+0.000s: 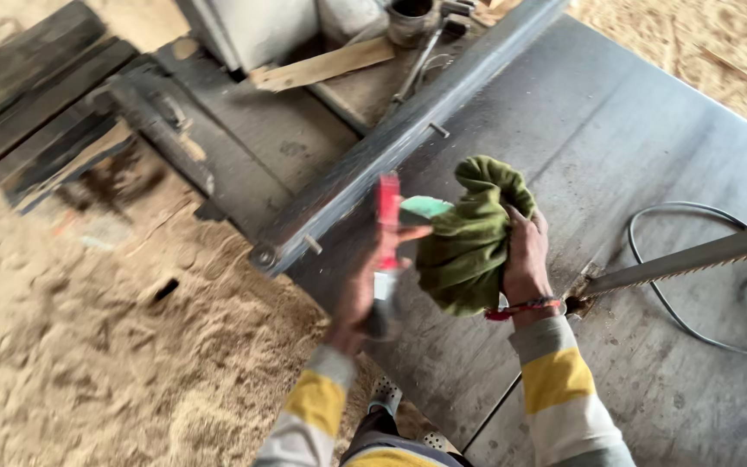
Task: The person cleans a motorized grinding machine by wiping down the housing, motor, and shafts with a cloth and a brush.
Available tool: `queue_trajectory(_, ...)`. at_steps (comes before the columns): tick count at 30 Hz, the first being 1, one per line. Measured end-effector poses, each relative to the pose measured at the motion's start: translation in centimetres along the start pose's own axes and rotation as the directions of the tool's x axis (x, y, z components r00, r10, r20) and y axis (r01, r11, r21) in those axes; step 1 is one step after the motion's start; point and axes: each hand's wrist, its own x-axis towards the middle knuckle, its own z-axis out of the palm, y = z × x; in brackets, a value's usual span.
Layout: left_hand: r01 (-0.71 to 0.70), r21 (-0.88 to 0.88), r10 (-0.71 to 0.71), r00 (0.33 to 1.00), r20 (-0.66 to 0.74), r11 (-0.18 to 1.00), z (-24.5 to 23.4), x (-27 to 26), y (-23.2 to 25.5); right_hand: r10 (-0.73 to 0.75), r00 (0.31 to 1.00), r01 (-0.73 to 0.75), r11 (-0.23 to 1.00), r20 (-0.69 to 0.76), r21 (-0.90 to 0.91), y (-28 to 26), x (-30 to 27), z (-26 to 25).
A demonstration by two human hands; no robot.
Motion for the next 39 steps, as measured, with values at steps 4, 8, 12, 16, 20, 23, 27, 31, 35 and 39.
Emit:
queue_trajectory(4,-0.274,0.147,0.295,0.943,-0.153,0.950,4.0,1.4,-4.8,0.174,0.950,-0.313,0.563,0.260,0.765,4.4,-4.3,4.0)
queue_trajectory(8,-0.074,0.686,0.555,0.653,-0.515,0.724,-3.0,3.3,-6.8,0.103,0.905,-0.059,0.991,0.413,-0.119,2.4,-11.6,6.0)
queue_trajectory(12,-0.255,0.027,0.206,0.710,-0.674,0.967,-5.5,-0.8,-5.4,0.199,0.823,0.055,0.904,0.532,-0.424,-0.8,-16.4,4.7)
queue_trajectory(16,-0.310,-0.143,0.245,0.904,-0.350,0.940,0.4,-3.7,-7.0,0.193,0.925,-0.287,0.920,0.327,0.268,-0.1,-14.0,4.0)
queue_trajectory(20,-0.358,-0.357,0.326,0.934,-0.149,0.863,6.5,-7.1,-5.7,-0.181,0.959,0.152,0.977,0.217,0.147,2.9,-11.1,4.0)
queue_trajectory(23,-0.402,-0.119,0.289,0.806,-0.517,0.908,6.7,-9.6,-2.8,-0.051,0.992,0.055,0.998,0.113,-0.035,3.4,-11.4,5.4)
queue_trajectory(27,-0.283,0.385,0.464,0.699,-0.545,0.879,4.3,-14.2,2.1,-0.230,0.935,0.279,0.947,0.268,-0.160,-0.5,-12.5,10.2)
queue_trajectory(31,0.060,0.967,0.762,0.604,-0.233,0.248,1.9,-19.2,4.6,0.005,0.732,0.253,0.926,0.681,-0.279,0.1,-17.2,18.6)
queue_trajectory(35,0.082,0.987,0.862,0.481,-0.162,0.139,-1.0,-25.9,7.4,0.162,0.584,0.255,0.894,0.795,-0.369,2.6,-21.7,26.0)
queue_trajectory(39,0.201,0.827,0.725,0.404,-0.558,0.525,-4.0,-38.6,12.1,0.051,0.636,-0.016,0.998,0.770,-0.053,4.0,-28.3,34.6)
